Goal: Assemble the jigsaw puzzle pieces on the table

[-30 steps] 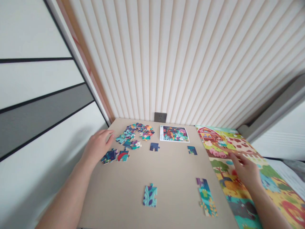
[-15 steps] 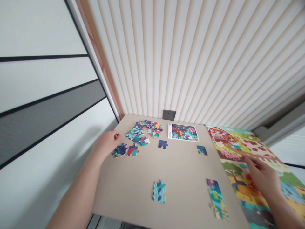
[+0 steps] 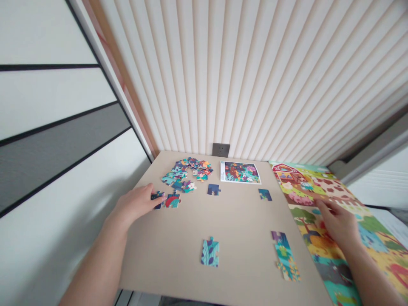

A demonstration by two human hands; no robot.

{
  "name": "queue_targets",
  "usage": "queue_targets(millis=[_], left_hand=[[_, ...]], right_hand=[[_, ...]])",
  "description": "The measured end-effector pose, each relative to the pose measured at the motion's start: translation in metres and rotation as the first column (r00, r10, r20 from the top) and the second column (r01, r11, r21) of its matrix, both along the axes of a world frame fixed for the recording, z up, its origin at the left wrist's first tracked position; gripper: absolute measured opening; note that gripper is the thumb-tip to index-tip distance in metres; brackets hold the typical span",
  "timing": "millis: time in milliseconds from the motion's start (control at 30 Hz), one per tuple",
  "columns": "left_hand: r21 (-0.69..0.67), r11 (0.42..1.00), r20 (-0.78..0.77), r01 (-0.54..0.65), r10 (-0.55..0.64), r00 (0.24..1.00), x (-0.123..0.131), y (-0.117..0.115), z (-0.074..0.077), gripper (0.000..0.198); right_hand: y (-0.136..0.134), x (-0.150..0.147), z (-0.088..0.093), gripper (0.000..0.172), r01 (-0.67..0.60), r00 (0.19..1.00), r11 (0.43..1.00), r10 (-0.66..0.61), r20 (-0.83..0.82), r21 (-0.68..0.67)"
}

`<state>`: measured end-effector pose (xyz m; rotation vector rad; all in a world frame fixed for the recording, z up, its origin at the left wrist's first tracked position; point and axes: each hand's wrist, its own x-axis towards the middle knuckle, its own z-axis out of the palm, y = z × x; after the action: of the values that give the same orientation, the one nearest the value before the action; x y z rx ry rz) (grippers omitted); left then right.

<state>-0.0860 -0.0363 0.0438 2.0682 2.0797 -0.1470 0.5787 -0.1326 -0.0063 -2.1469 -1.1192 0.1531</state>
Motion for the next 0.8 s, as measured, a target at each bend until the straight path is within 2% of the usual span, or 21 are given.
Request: queue_targets(millis=[200,367,467,633,800], left_hand=[[0.101,0.991,-0.003,0.089,-0.089,0.996,0.007,0.000,-0.005,0.042],[0.233,0.965,0.055,0.123,-0.139,0.989,0.010,0.002,-0.003,0.037],[0.360,0.923,0.142,0.137,-0.199,0.970,0.020,0.003,0.001,0.037],[0.506,0.849,0.312,0.152,-0.344,0.886,0.051,-0.004,-0.001,0.037],[0.581,0.764,0.321,0.280,-0.531,0.784,0.083,-0.017,-0.008,0.040]], right_hand=[[0.001,0.003,-0.003,0.057,0.002,1.000,1.000,-0.002,-0.006,0.014],[0.000,0.006,-0.006,0.053,0.000,1.000,1.000,0.000,-0.006,-0.008],[0.001,0.008,-0.008,0.053,0.003,1.000,1.000,-0.003,-0.003,-0.009],[0.001,0.010,-0.010,0.052,-0.008,1.000,1.000,0.008,0.006,-0.020],[-0.001,0.010,-0.009,0.052,-0.009,1.000,0.999,0.009,0.003,-0.039]])
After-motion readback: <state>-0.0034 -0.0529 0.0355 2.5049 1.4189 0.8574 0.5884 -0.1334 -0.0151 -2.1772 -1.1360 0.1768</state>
